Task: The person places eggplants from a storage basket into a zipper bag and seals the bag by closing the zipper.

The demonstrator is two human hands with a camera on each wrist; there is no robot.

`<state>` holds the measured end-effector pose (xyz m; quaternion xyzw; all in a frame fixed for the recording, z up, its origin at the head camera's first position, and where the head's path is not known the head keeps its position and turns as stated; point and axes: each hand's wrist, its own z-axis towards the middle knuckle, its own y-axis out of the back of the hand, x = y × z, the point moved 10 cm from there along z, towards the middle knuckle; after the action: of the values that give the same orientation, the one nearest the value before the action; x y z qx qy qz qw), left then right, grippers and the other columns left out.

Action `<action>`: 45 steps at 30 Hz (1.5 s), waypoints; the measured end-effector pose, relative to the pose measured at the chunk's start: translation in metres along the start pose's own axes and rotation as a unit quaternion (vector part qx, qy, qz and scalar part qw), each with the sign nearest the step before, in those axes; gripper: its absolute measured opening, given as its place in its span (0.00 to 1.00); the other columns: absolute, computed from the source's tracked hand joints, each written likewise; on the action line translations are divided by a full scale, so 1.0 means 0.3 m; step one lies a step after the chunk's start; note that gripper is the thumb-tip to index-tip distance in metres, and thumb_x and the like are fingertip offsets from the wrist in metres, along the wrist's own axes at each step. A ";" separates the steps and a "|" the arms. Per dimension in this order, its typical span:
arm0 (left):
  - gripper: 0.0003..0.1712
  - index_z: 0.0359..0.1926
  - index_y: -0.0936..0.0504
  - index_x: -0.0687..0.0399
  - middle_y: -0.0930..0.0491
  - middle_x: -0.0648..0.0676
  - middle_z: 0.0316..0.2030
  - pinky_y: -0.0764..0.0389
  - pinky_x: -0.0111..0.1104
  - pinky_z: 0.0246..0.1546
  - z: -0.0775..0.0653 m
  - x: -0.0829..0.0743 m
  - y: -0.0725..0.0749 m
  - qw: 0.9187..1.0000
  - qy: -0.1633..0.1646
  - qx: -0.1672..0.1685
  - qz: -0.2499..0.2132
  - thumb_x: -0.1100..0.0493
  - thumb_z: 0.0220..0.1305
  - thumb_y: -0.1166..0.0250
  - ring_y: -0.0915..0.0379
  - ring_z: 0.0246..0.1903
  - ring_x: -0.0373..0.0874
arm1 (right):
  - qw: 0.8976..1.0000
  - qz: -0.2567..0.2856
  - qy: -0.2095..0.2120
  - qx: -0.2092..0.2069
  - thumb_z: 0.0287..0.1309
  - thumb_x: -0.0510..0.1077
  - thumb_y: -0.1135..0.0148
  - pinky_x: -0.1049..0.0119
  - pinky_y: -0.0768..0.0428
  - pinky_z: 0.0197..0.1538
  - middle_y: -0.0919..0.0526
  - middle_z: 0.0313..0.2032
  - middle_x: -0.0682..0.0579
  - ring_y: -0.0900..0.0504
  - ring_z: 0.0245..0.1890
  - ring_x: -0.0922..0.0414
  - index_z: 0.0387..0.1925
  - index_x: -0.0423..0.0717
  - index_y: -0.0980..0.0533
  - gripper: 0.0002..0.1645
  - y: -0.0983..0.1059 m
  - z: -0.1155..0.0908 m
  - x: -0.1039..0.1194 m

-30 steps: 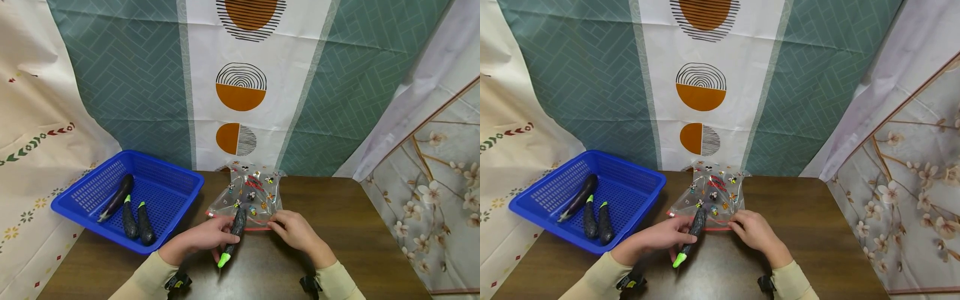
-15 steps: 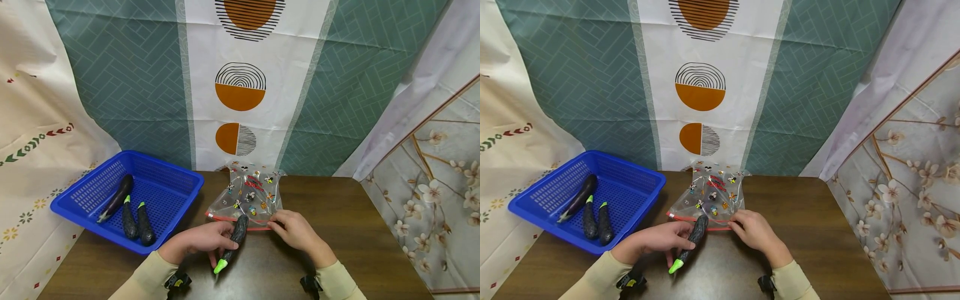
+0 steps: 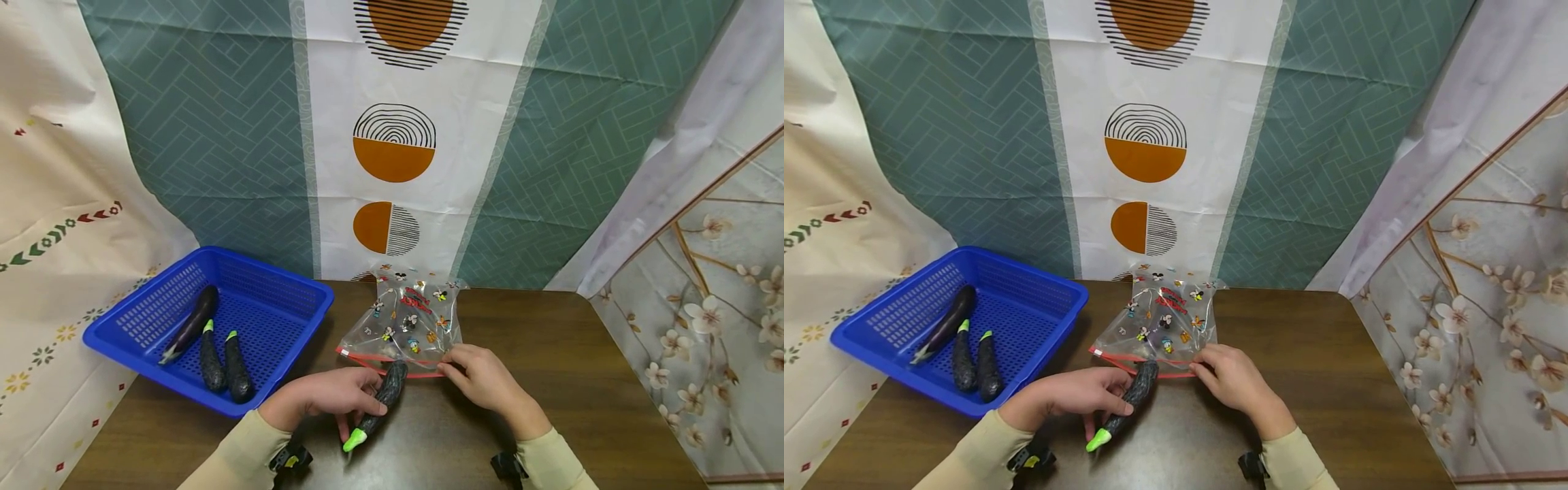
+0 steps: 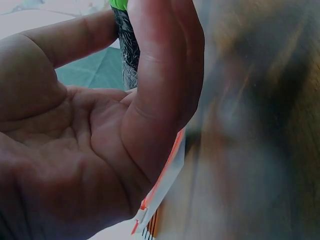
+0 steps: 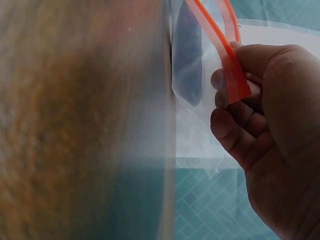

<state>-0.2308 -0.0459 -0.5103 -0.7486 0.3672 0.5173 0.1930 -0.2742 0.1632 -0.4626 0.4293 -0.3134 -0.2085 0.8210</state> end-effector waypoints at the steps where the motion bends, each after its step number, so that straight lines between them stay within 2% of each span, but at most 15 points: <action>1: 0.14 0.56 0.21 0.59 0.24 0.55 0.24 0.17 0.33 0.15 0.002 0.003 0.001 1.000 0.000 -0.001 0.002 0.59 0.77 0.30 0.23 0.25 0.45 | 1.000 0.001 0.000 0.000 0.71 0.42 0.23 0.65 0.20 0.36 0.17 0.33 0.67 0.25 0.31 0.69 0.37 0.58 0.14 0.07 0.000 0.000 0.000; 10: 0.11 0.52 0.20 0.57 0.25 0.54 0.24 0.17 0.34 0.14 0.024 0.033 0.003 1.000 0.002 -0.008 0.016 0.59 0.77 0.30 0.24 0.25 0.45 | 1.000 0.002 0.006 -0.001 0.71 0.42 0.23 0.65 0.19 0.36 0.17 0.33 0.67 0.24 0.31 0.68 0.37 0.57 0.14 0.06 0.002 -0.002 0.005; 16: 0.14 0.56 0.21 0.60 0.21 0.55 0.28 0.19 0.32 0.14 0.038 0.047 0.008 1.000 0.004 -0.018 0.003 0.59 0.76 0.30 0.24 0.24 0.43 | 1.000 0.001 0.003 0.002 0.71 0.42 0.23 0.64 0.18 0.37 0.17 0.34 0.66 0.23 0.32 0.68 0.38 0.57 0.14 0.06 -0.001 -0.004 0.000; 20: 0.16 0.58 0.21 0.60 0.23 0.54 0.28 0.20 0.31 0.14 0.045 0.056 0.011 1.000 0.007 -0.025 -0.005 0.59 0.76 0.31 0.26 0.24 0.43 | 1.000 -0.002 0.002 0.003 0.72 0.42 0.24 0.63 0.16 0.38 0.17 0.34 0.67 0.22 0.32 0.69 0.38 0.58 0.14 0.07 -0.004 -0.006 -0.001; 28: 0.16 0.58 0.20 0.59 0.29 0.51 0.23 0.22 0.30 0.13 0.049 0.046 0.024 0.999 -0.004 -0.048 -0.011 0.57 0.76 0.30 0.29 0.22 0.43 | 1.000 -0.004 0.007 0.001 0.72 0.42 0.24 0.62 0.16 0.38 0.18 0.33 0.68 0.22 0.32 0.69 0.38 0.58 0.14 0.07 -0.004 -0.004 0.003; 33: 0.17 0.58 0.19 0.61 0.28 0.51 0.24 0.23 0.29 0.13 0.050 0.044 0.033 0.998 -0.003 -0.058 -0.021 0.56 0.77 0.30 0.28 0.23 0.42 | 1.000 -0.001 0.010 -0.001 0.71 0.42 0.23 0.63 0.16 0.38 0.18 0.33 0.68 0.22 0.32 0.69 0.37 0.57 0.14 0.07 -0.001 -0.004 0.009; 38: 0.16 0.54 0.20 0.61 0.27 0.52 0.25 0.24 0.28 0.12 0.051 0.043 0.045 0.997 -0.004 -0.073 -0.017 0.54 0.78 0.30 0.28 0.23 0.41 | 1.000 -0.003 0.013 -0.006 0.70 0.42 0.22 0.63 0.15 0.38 0.17 0.33 0.67 0.21 0.33 0.68 0.36 0.57 0.14 0.07 0.001 -0.004 0.013; 45: 0.14 0.41 0.22 0.56 0.25 0.51 0.23 0.25 0.29 0.11 0.054 0.046 0.051 0.997 -0.002 -0.074 -0.018 0.51 0.80 0.32 0.25 0.18 0.42 | 1.000 -0.003 0.016 -0.009 0.69 0.42 0.21 0.63 0.16 0.38 0.17 0.33 0.67 0.21 0.33 0.68 0.36 0.56 0.14 0.07 0.003 -0.002 0.019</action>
<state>-0.2498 -0.0501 -0.5278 -0.7667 0.3135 0.5407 0.1469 -0.2697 0.1605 -0.4602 0.4264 -0.2968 -0.2065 0.8291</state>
